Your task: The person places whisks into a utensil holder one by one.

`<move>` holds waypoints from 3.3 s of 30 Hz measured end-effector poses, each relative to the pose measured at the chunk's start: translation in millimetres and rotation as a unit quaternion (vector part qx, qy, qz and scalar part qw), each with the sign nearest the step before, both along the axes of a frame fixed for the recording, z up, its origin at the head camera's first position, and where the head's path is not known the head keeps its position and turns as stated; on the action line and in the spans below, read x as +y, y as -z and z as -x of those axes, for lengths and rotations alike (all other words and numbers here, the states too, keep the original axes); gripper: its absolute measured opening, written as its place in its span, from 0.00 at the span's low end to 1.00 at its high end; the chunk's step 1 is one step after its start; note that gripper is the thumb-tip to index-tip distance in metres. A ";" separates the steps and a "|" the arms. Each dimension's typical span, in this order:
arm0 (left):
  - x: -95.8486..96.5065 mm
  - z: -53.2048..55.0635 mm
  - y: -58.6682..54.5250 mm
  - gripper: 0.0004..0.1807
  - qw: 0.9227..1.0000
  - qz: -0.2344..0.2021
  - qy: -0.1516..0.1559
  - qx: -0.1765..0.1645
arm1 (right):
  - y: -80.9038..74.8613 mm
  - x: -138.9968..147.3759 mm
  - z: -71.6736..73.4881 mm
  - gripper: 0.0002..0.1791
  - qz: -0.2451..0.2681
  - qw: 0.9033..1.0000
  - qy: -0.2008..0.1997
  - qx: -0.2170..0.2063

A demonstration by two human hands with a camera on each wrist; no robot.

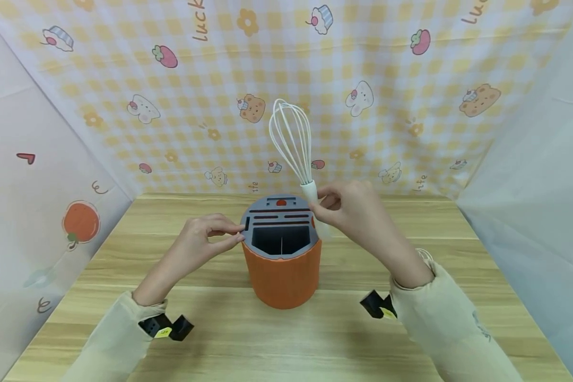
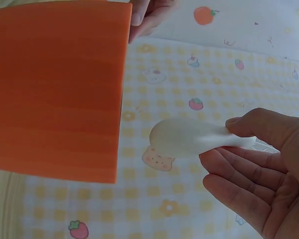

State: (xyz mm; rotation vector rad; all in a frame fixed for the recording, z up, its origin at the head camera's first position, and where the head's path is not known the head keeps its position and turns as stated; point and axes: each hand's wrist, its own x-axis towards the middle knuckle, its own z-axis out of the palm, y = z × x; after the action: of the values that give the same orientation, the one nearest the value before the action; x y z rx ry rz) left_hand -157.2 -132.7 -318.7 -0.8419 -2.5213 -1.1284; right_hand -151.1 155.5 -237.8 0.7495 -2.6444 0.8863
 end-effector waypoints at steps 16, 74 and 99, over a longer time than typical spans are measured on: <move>0.3 0.6 0.7 0.07 1.000 -0.003 0.001 0.001 | -2.0 -21.4 6.3 0.06 0.029 0.999 -0.032 0.000; 1.4 1.1 0.9 0.07 1.000 -0.012 0.001 -0.004 | 36.5 -60.2 22.1 0.05 0.090 0.988 -0.096 -0.079; 1.3 0.6 -1.9 0.06 1.000 -0.013 0.005 0.007 | 47.4 -67.1 22.9 0.06 0.008 0.987 -0.109 -0.118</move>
State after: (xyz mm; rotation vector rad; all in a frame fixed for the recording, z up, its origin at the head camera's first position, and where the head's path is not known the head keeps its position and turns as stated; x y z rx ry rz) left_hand -157.8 -131.4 -316.8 -0.8533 -2.4896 -1.1511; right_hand -174.0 88.4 -285.3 1.0014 -2.7911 1.1152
